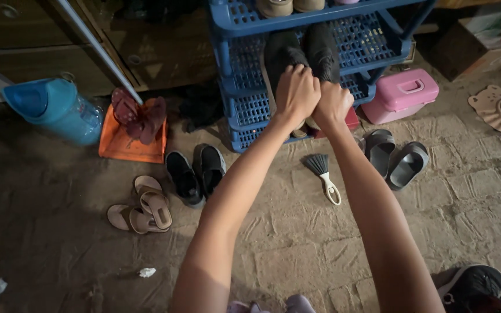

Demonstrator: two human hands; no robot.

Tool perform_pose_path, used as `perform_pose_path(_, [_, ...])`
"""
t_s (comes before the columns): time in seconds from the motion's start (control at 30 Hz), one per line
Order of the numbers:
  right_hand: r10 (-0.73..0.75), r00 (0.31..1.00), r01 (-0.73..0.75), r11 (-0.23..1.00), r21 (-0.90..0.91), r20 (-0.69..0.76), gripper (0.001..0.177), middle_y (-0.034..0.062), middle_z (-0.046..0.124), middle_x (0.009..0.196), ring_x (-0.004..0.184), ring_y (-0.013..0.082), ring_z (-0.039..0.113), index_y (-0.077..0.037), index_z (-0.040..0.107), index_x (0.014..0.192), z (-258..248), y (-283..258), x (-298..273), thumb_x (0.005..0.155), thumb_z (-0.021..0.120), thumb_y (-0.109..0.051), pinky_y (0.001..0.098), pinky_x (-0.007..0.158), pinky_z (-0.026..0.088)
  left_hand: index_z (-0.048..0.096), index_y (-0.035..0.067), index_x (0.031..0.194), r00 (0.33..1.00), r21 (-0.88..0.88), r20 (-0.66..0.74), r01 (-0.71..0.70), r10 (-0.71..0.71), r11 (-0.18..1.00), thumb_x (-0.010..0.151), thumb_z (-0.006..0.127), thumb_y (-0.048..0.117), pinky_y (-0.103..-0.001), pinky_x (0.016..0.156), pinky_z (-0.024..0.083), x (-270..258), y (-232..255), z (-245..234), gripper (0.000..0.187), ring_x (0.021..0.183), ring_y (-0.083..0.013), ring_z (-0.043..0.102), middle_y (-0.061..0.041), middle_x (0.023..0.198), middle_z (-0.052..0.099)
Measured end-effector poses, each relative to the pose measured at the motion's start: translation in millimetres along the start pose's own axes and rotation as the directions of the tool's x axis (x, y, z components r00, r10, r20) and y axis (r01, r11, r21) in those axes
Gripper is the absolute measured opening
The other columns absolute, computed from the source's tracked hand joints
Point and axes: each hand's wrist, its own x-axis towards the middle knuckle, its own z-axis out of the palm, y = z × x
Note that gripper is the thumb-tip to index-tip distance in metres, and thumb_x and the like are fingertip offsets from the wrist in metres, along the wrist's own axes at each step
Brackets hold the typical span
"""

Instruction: The person sits on the floor and uses a brush to clean several pairs of shoes, including white sneakers, purple sandals, and black sneakers. They brush the soles and uppers of each pair and place them on a blue plastic shoe rack.

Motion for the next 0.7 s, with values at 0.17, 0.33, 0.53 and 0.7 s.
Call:
perform_pose_path(0.17, [0.031, 0.999, -0.031, 0.999, -0.007, -0.03, 0.019, 0.021, 0.075, 0.085, 0.079, 0.0395, 0.075, -0.008, 0.079, 0.084, 25.6, -25.6, 25.3, 0.087, 0.067, -0.023, 0.0483, 0.067, 0.059, 0.071, -0.003, 0.095, 0.998, 0.011, 0.032, -0.046, 0.045, 0.999, 0.088, 0.056, 0.017, -0.048, 0.094, 0.05, 6.7, -32.6, -15.5, 0.026, 0.102, -0.0396, 0.063, -0.021, 0.104, 0.07])
perform_pose_path(0.33, [0.021, 0.998, -0.021, 1.0, 0.0, -0.064, 0.019, 0.022, 0.075, 0.084, 0.078, 0.0393, 0.075, -0.007, 0.079, 0.082, 48.0, -46.2, 50.3, 0.086, 0.066, -0.02, 0.0485, 0.066, 0.059, 0.067, -0.005, 0.11, 0.997, 0.067, 0.013, -0.078, 0.077, 0.995, 0.088, 0.058, 0.014, -0.048, 0.1, 0.048, 1.8, -61.1, -17.5, 0.031, 0.113, -0.0396, 0.059, -0.022, 0.114, 0.066])
perform_pose_path(0.53, [-0.065, 0.993, 0.073, 0.993, 0.087, -0.098, 0.022, 0.0227, 0.074, 0.08, 0.075, 0.041, 0.074, -0.007, 0.079, 0.077, 53.4, -63.9, 59.9, 0.084, 0.069, -0.024, 0.0495, 0.066, 0.059, 0.059, -0.008, 0.131, 0.991, 0.21, -0.109, -0.053, 0.077, 0.976, 0.1, 0.057, 0.021, -0.05, 0.117, 0.038, -30.1, -81.0, -4.5, 0.043, 0.139, -0.0399, 0.047, -0.023, 0.136, 0.059])
perform_pose_path(0.7, [-0.125, 0.99, 0.128, 0.991, 0.042, -0.069, 0.016, 0.0224, 0.074, 0.08, 0.076, 0.041, 0.074, -0.006, 0.079, 0.077, 61.2, -58.8, 73.6, 0.074, 0.069, -0.019, 0.0482, 0.069, 0.059, 0.046, 0.002, 0.146, 0.999, 0.283, 0.005, 0.045, -0.048, 0.958, 0.092, 0.061, 0.038, -0.064, 0.12, 0.023, -37.5, -78.2, -18.2, 0.066, 0.146, -0.038, 0.041, -0.02, 0.144, 0.054])
